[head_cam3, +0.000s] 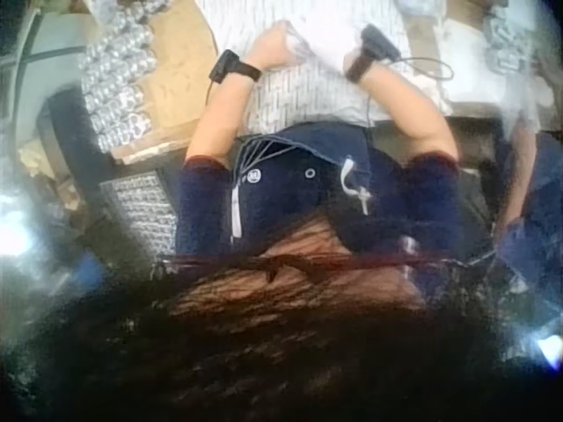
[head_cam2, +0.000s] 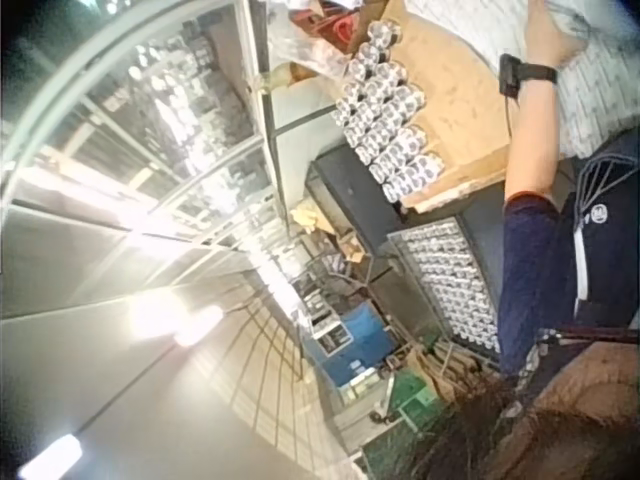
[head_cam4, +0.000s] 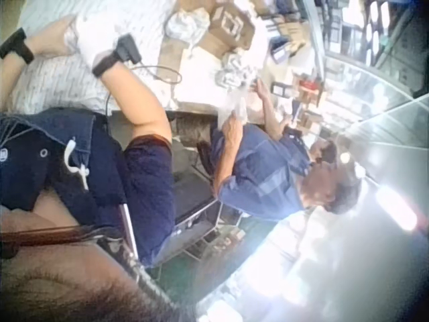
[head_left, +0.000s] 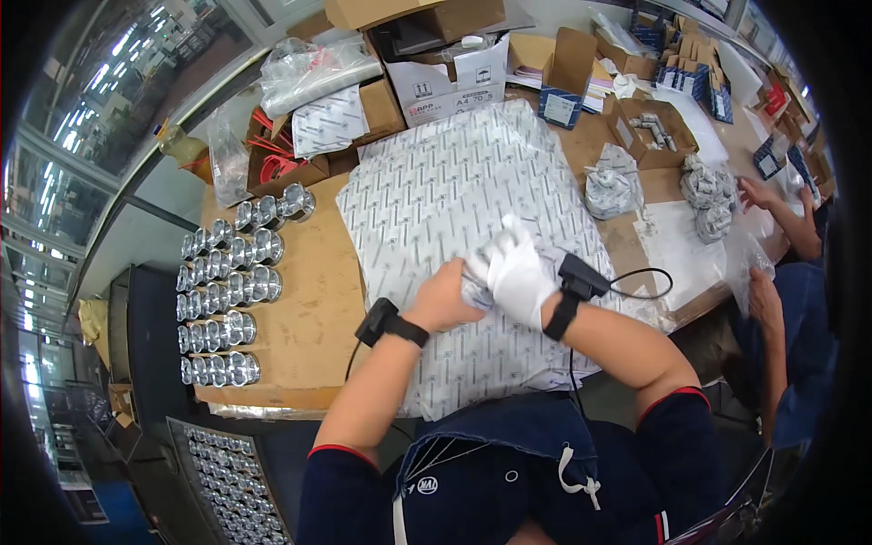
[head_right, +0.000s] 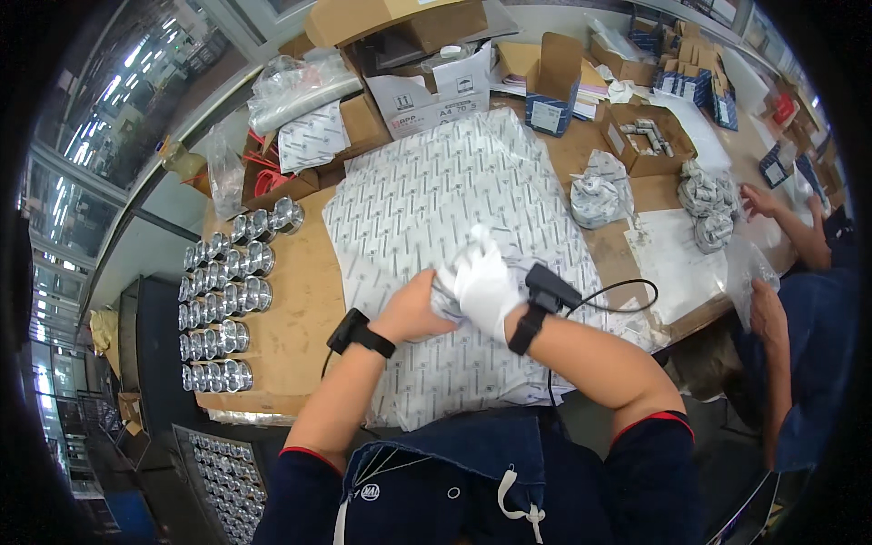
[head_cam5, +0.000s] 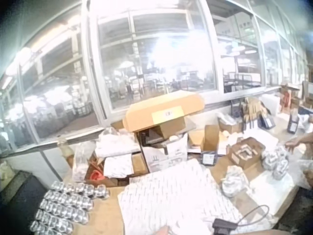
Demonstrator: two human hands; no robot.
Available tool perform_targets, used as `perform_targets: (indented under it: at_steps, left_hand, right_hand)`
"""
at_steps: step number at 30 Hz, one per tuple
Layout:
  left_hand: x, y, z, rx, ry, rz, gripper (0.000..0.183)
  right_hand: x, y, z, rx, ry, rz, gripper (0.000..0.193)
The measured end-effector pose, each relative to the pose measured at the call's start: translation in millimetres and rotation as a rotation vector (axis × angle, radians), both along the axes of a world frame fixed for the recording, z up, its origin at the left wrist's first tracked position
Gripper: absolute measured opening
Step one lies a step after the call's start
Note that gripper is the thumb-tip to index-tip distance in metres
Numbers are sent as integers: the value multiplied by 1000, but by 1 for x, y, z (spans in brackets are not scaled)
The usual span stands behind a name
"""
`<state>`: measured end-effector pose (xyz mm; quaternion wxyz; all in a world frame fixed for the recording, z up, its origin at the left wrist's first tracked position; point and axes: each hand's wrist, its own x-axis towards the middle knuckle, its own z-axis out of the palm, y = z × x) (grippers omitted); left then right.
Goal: Wrapping metal pistons in protective paper and placing them in boxes.
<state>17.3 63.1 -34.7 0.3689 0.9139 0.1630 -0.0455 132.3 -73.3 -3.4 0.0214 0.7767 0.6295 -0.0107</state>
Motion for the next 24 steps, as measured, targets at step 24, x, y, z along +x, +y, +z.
perform_targets:
  at_steps: [24]
  left_hand:
    - [-3,15,-28,93,6,276,89]
  right_hand:
    - [50,4,-38,59,248,-199,113]
